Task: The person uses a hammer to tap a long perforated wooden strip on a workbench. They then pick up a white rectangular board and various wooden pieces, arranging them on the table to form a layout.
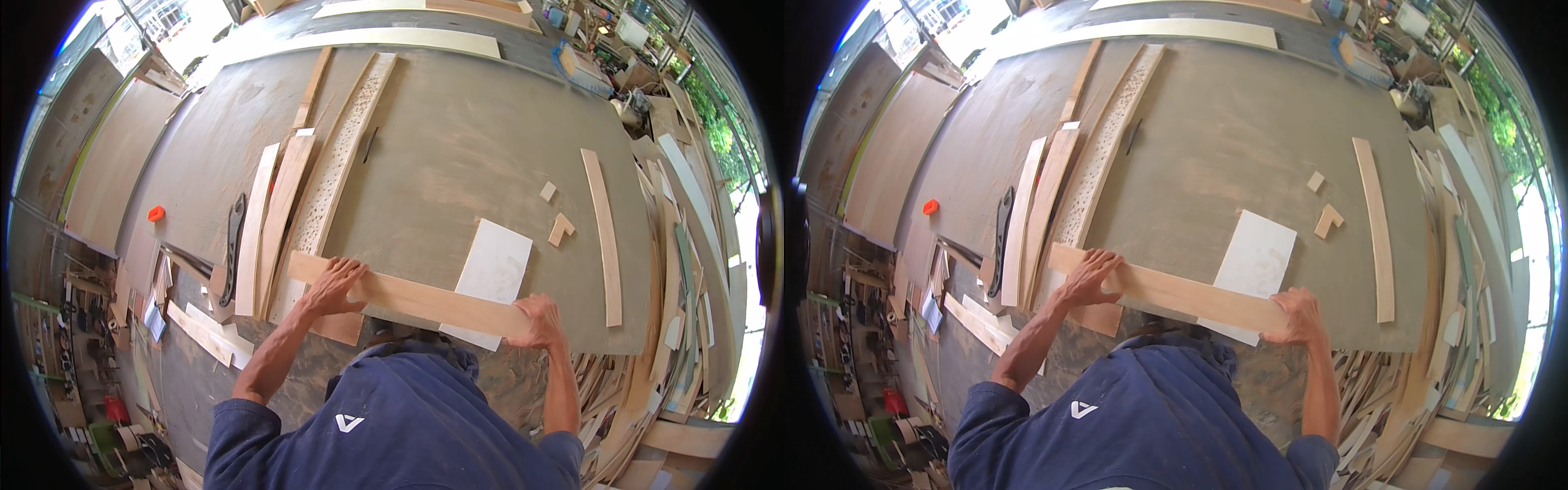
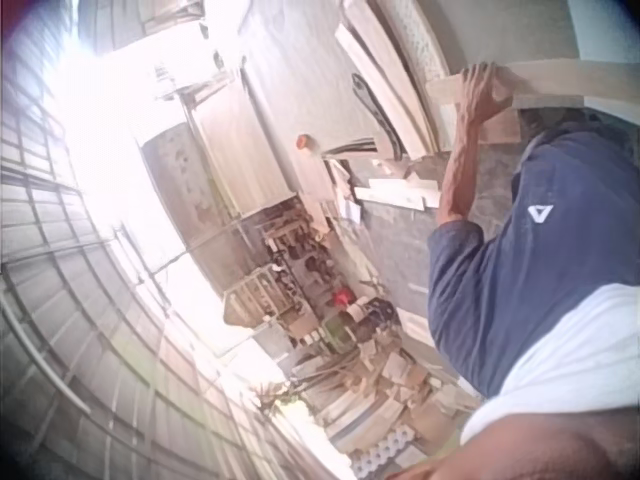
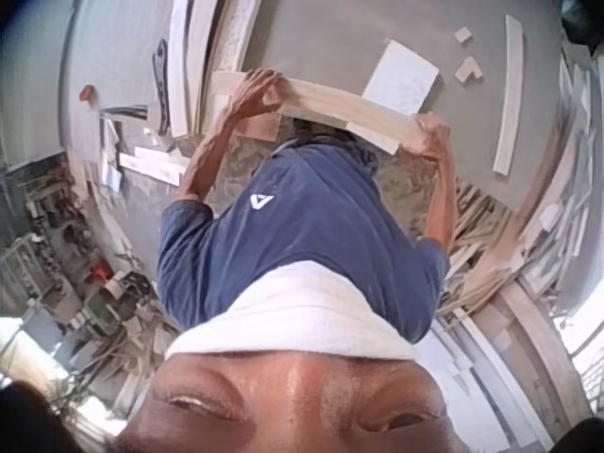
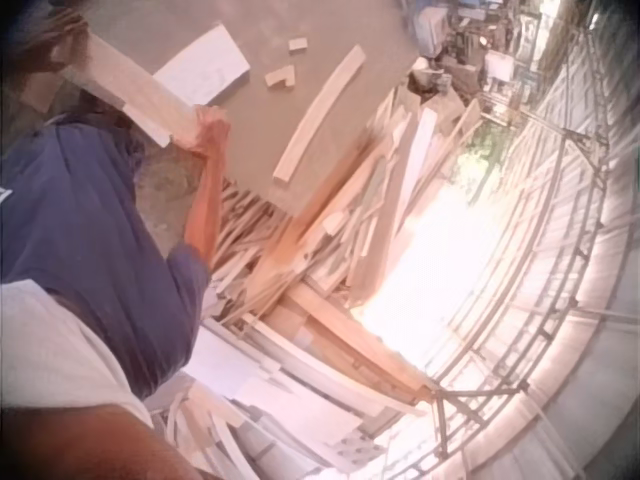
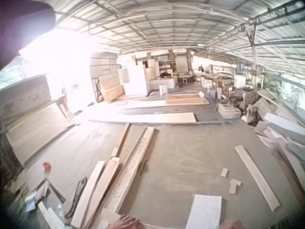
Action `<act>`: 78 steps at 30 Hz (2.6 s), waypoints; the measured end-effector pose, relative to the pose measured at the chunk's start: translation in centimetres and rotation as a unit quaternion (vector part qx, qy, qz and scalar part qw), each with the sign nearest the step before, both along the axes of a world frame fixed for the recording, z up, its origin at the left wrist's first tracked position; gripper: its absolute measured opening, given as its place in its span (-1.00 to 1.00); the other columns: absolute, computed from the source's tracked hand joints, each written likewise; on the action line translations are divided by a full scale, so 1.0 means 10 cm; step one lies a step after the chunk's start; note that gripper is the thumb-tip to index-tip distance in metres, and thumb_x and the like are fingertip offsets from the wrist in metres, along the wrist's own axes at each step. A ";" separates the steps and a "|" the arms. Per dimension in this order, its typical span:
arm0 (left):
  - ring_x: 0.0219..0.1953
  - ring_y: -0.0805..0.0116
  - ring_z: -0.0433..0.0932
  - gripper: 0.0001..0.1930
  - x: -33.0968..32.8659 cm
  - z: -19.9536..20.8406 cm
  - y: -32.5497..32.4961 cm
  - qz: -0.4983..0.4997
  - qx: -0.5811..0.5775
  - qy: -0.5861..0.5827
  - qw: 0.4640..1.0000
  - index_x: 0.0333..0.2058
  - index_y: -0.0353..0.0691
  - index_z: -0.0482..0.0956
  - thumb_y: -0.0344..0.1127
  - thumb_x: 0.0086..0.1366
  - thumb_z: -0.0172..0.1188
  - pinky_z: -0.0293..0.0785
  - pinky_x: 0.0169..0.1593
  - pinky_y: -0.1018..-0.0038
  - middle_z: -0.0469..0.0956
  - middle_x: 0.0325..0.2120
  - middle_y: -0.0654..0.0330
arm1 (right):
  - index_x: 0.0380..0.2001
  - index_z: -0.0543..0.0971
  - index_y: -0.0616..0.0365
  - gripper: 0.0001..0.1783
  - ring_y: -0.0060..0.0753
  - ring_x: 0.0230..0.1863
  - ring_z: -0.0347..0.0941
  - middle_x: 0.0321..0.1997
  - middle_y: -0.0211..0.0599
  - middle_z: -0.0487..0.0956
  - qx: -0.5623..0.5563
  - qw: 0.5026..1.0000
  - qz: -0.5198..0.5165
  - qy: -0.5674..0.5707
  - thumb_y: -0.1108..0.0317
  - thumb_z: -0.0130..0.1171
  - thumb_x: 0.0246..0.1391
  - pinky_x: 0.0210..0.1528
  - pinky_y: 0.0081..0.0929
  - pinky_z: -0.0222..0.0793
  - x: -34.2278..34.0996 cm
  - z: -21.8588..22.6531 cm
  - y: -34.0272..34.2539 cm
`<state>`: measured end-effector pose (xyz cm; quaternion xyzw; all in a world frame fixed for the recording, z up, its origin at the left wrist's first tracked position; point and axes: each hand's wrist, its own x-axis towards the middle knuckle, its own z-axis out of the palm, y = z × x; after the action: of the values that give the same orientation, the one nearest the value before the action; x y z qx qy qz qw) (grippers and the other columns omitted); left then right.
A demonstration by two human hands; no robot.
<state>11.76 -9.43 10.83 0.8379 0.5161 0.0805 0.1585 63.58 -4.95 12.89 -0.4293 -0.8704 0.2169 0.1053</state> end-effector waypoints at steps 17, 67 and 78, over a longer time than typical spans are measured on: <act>0.04 -0.04 0.41 -0.16 -1.22 0.74 -0.91 0.146 0.041 0.138 0.979 0.17 -0.33 0.39 -0.11 -0.08 0.52 0.31 0.12 0.07 0.45 -0.06 0.02 | 0.51 0.10 0.24 0.51 0.40 0.62 -0.44 0.60 0.31 -0.22 -0.025 0.911 -0.398 -0.106 -0.77 0.10 -0.24 0.47 0.59 -0.43 -1.57 -0.99 -0.67; 0.40 0.01 0.15 -0.31 0.62 -0.98 2.52 0.022 -0.021 0.108 0.994 0.41 -0.21 0.18 -0.33 0.36 0.23 0.26 0.18 -0.60 0.17 0.30 0.10 | 0.47 0.24 0.07 0.21 0.51 0.59 -0.35 0.62 0.10 -0.12 -0.127 0.965 -0.222 -0.052 -0.33 0.43 -0.15 0.33 0.65 -0.06 -3.52 -0.78 -0.78; 0.42 0.04 0.15 -0.25 0.63 -0.77 2.53 0.051 -0.088 0.120 0.988 0.41 -0.21 0.18 -0.01 0.37 0.22 0.17 0.28 -0.52 0.18 0.33 0.10 | 0.39 0.43 -0.01 0.11 0.60 0.57 -0.30 0.65 0.09 -0.13 -0.044 0.996 -0.039 0.067 -0.12 0.56 -0.30 0.53 0.35 -0.21 -3.77 -1.05 -0.63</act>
<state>18.07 15.89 3.11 0.7971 0.5781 -0.0580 0.1642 25.86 -11.25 2.44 -0.4516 -0.8338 0.2786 0.1525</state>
